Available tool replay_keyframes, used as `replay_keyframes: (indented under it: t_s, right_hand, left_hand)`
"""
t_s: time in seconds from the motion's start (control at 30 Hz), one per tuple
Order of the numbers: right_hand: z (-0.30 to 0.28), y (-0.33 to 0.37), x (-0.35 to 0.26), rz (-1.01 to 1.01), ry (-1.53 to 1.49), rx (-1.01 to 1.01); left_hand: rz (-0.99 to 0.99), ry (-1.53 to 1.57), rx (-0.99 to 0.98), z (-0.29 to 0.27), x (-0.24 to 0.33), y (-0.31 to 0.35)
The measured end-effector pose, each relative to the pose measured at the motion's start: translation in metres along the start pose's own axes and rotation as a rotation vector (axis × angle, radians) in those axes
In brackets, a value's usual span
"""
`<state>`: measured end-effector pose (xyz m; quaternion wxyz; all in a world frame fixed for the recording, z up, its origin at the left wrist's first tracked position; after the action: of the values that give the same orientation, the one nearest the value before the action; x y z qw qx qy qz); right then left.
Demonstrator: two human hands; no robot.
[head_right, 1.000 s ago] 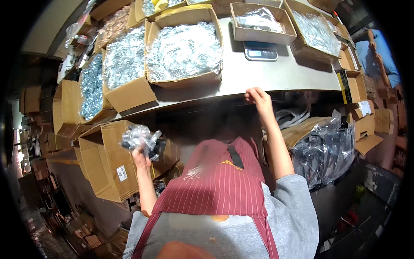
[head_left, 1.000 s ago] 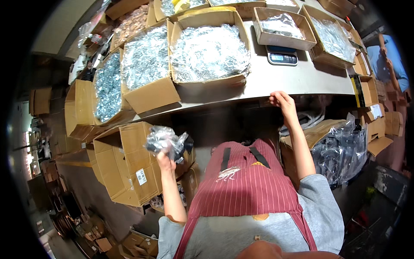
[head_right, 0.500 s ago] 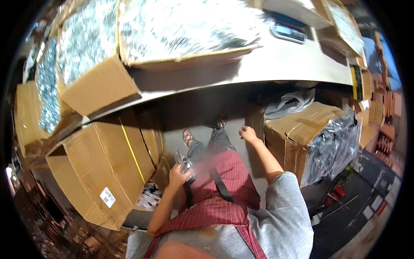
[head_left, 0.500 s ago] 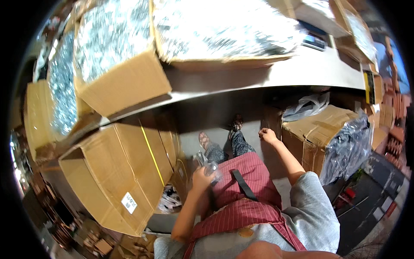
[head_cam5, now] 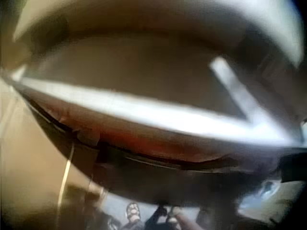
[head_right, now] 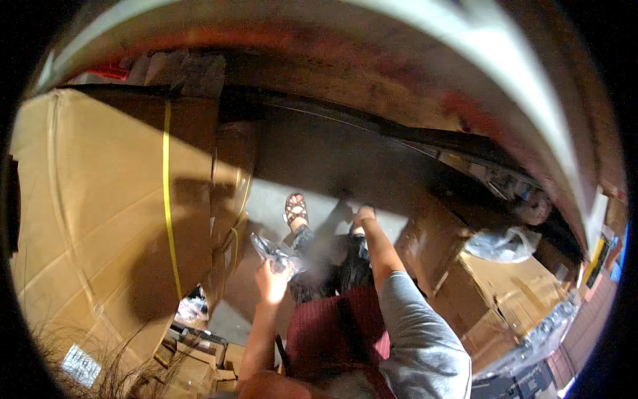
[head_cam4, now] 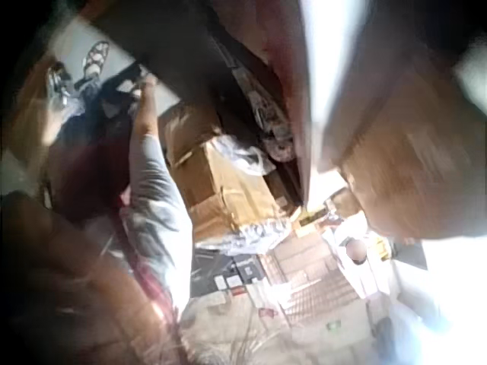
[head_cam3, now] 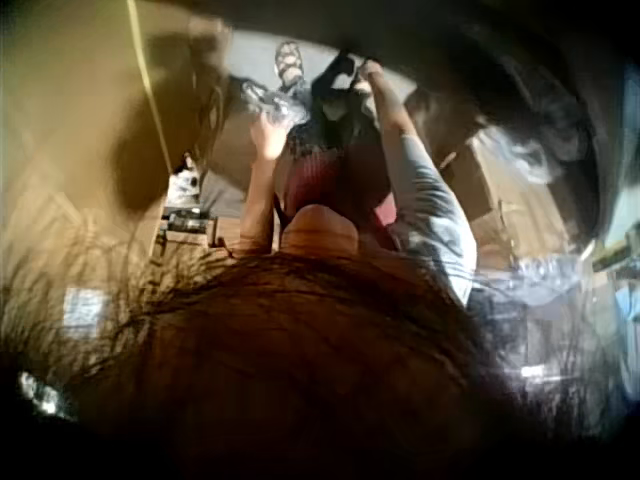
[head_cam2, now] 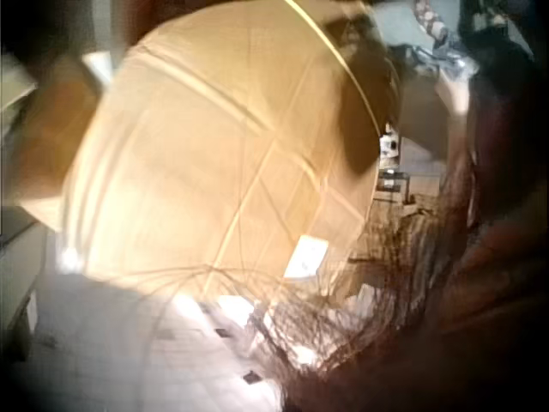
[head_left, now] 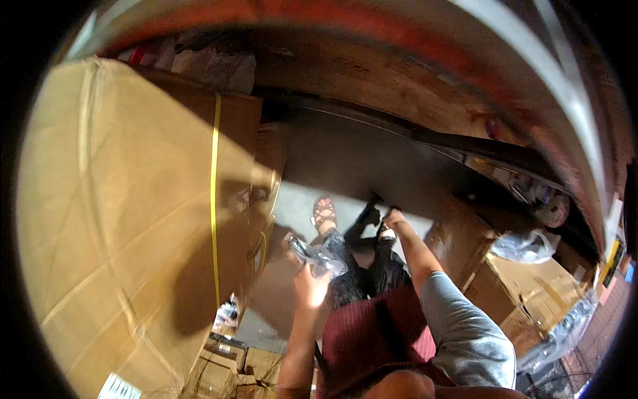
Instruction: The person repeatedly picks small wrapped items from multiple boxes, places them on a digital scale, and then transfers them into a shipping box. The process is repeated for several items throughout the clip.
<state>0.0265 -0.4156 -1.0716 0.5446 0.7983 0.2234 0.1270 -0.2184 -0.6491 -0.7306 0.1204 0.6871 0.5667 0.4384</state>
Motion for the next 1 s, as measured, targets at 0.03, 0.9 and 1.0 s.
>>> replay_keyframes:
  t_s: [0.03, 0.9, 1.0]
  right_hand:
    - [0.008, -0.004, -0.018, 0.074, 0.012, 0.123]
    - [-0.350, 0.639, 0.028, -0.734, -1.608, 0.597]
    - [-0.404, 0.741, 0.053, -0.850, -1.813, 0.533]
  left_hand:
    - [0.065, -0.012, 0.080, 0.009, -0.012, -0.011]
    - [0.972, 0.020, 0.110, -0.126, 0.372, 0.259]
    - [0.986, 0.263, -0.161, -0.118, 0.420, 0.298]
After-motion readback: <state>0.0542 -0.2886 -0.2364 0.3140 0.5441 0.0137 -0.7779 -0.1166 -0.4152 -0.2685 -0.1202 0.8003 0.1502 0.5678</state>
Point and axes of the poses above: each hand's wrist, its own y-axis away from the middle knuckle, its own z-axis out of the palm, x = y × z, the point moved 5 cm from there along -y, towards the middle knuckle, and after that the axes turned 1 degree about -z, right-handed, at the moved point
